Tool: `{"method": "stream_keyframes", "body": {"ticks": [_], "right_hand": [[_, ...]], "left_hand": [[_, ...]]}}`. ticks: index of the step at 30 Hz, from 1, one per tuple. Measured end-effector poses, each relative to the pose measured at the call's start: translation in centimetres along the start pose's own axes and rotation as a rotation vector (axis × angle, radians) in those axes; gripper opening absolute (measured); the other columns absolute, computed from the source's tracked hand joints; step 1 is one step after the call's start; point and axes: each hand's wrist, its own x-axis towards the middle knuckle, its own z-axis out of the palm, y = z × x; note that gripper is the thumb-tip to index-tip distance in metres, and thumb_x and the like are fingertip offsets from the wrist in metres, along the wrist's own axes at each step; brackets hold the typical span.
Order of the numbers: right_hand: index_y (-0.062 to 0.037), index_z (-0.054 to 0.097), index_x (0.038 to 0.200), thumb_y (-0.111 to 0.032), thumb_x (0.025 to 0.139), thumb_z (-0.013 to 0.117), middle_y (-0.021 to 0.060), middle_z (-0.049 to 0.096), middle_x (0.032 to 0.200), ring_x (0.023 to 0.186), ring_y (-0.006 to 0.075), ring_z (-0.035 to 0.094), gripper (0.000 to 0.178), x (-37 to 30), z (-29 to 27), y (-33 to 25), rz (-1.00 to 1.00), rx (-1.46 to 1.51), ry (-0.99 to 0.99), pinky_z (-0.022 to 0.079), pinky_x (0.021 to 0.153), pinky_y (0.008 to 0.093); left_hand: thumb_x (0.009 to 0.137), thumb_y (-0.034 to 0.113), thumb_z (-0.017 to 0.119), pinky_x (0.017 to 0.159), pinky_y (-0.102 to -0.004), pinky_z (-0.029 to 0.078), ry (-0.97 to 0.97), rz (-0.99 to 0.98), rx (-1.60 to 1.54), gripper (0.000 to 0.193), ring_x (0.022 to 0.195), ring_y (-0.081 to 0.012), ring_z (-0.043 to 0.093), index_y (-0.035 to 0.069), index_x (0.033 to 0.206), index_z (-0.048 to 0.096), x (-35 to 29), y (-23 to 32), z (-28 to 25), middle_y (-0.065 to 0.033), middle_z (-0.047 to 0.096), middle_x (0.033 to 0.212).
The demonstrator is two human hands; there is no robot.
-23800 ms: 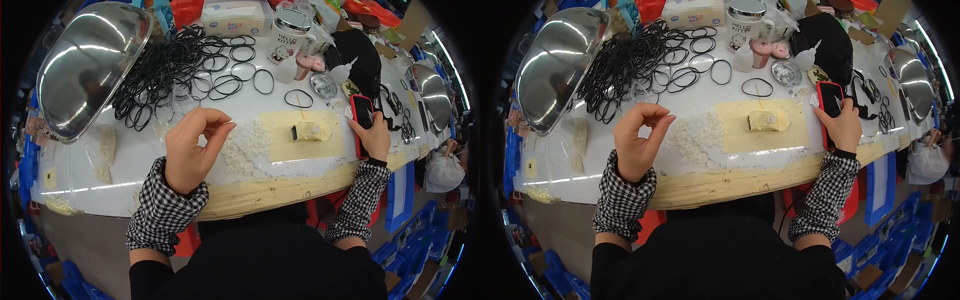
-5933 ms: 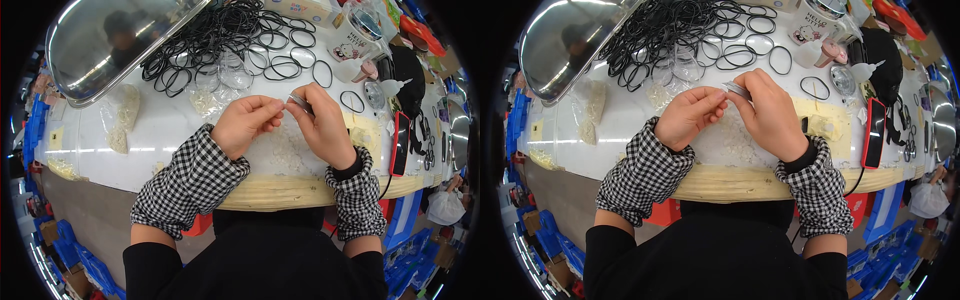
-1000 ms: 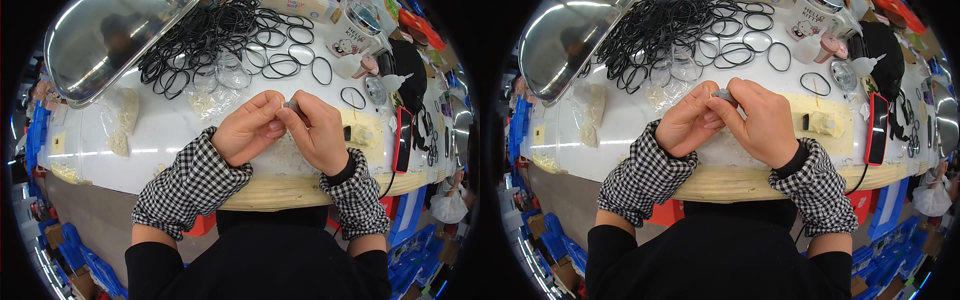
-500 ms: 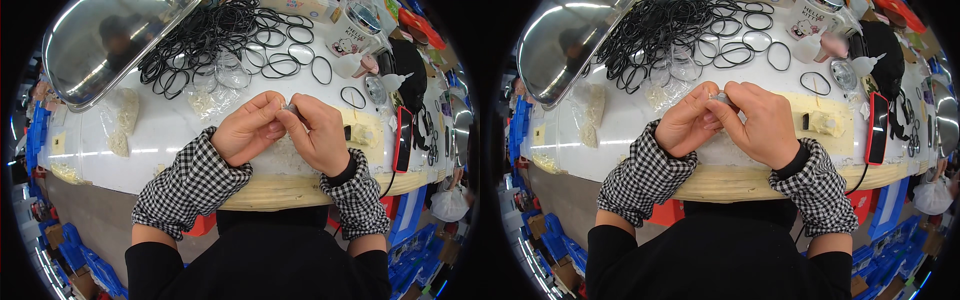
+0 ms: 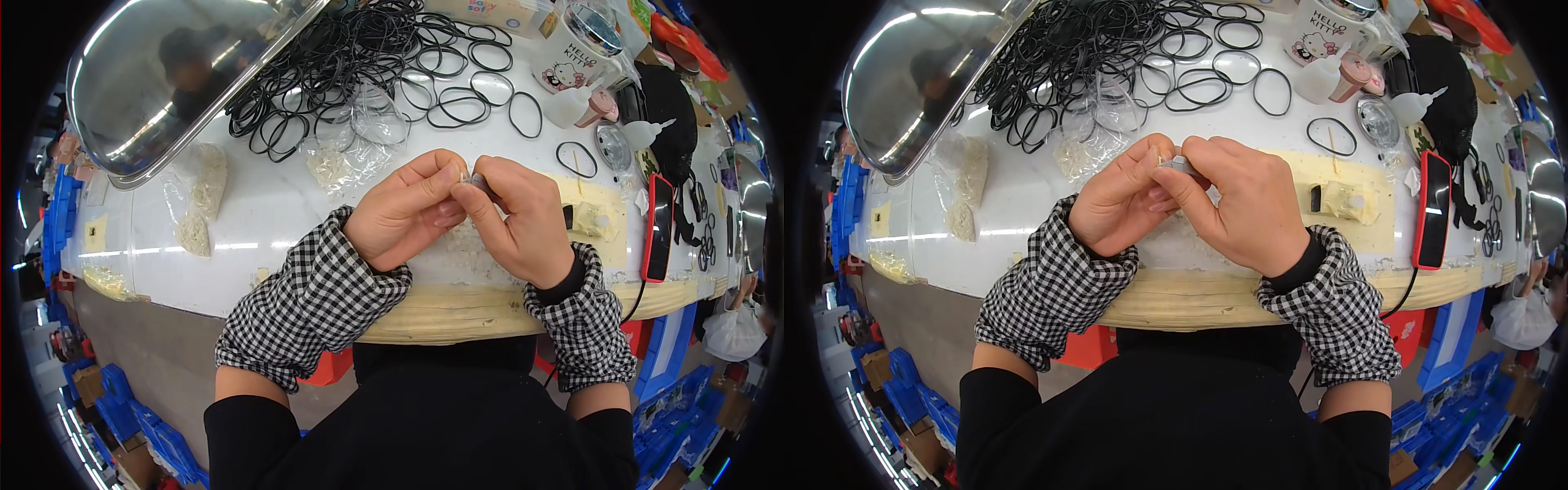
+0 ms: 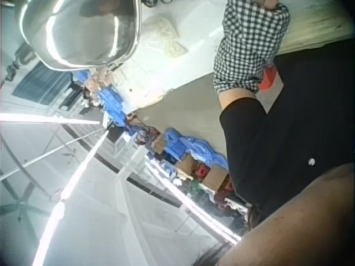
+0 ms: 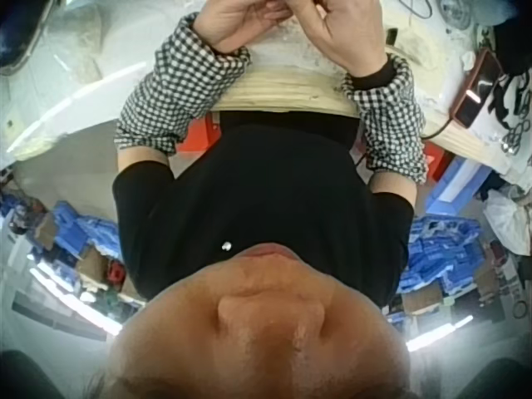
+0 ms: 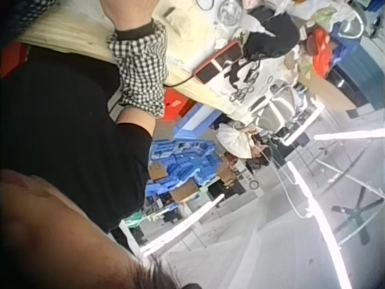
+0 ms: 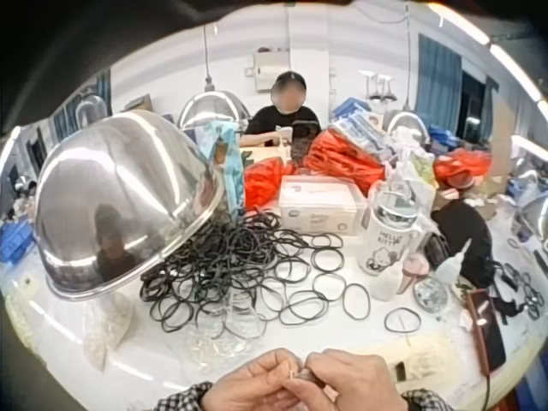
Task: Manually joining small white components onto black wire loops at a workbench.
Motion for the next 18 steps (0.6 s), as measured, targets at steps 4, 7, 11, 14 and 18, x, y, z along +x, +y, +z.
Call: {"method": "stream_keyframes", "body": {"ticks": [4, 7, 11, 14, 18], "right_hand": [[-0.003, 0.051, 0.07, -0.025, 0.085, 0.065, 0.0078, 0.052, 0.059, 0.049, 0.0212, 0.05, 0.03, 0.1, -0.4, 0.6, -0.016, 0.015, -0.028, 0.038, 0.045, 0.0306], [-0.0007, 0.051, 0.073, -0.02, 0.082, 0.067, 0.0094, 0.051, 0.06, 0.049, 0.0224, 0.048, 0.027, 0.3, -1.3, 1.0, 0.093, 0.022, -0.046, 0.037, 0.045, 0.0314], [-0.0002, 0.053, 0.075, -0.016, 0.08, 0.067, 0.0102, 0.054, 0.066, 0.056, 0.0258, 0.053, 0.022, 0.0, -0.7, 2.4, 0.094, -0.046, -0.04, 0.041, 0.051, 0.0346], [-0.0003, 0.055, 0.077, -0.014, 0.079, 0.066, 0.0109, 0.057, 0.071, 0.063, 0.0285, 0.057, 0.018, -0.5, -0.4, 3.3, 0.098, -0.121, -0.153, 0.043, 0.056, 0.0372], [-0.001, 0.057, 0.078, -0.014, 0.079, 0.066, 0.0113, 0.057, 0.073, 0.067, 0.0304, 0.058, 0.016, -0.5, -0.2, 3.0, 0.144, -0.182, -0.229, 0.044, 0.058, 0.0389]], "left_hand": [[0.096, 0.021, 0.05, 0.069, -0.0217, 0.039, 0.131, 0.049, 0.064, 0.016, 0.073, -0.0076, 0.044, 0.005, 0.096, 0.053, 0.0, 0.3, 0.2, 0.0, 0.052, 0.082], [0.093, 0.018, 0.052, 0.074, -0.0237, 0.044, 0.325, 0.132, 0.098, 0.014, 0.082, -0.0108, 0.051, 0.004, 0.094, 0.054, -0.2, 0.8, -0.4, -0.004, 0.056, 0.088], [0.088, 0.013, 0.056, 0.083, -0.028, 0.048, 0.503, 0.175, -0.022, 0.015, 0.093, -0.0182, 0.055, 0.002, 0.098, 0.053, 0.0, 1.3, -0.7, -0.0124, 0.056, 0.103], [0.088, 0.007, 0.053, 0.075, -0.0261, 0.048, 0.566, 0.188, -0.077, 0.016, 0.085, -0.0176, 0.054, -0.002, 0.1, 0.051, 0.2, 1.3, -0.5, -0.0134, 0.053, 0.1], [0.087, 0.005, 0.052, 0.073, -0.0261, 0.047, 0.571, 0.19, -0.085, 0.017, 0.084, -0.0179, 0.054, -0.002, 0.102, 0.05, 0.0, 1.3, -0.7, -0.0121, 0.053, 0.097]]}}
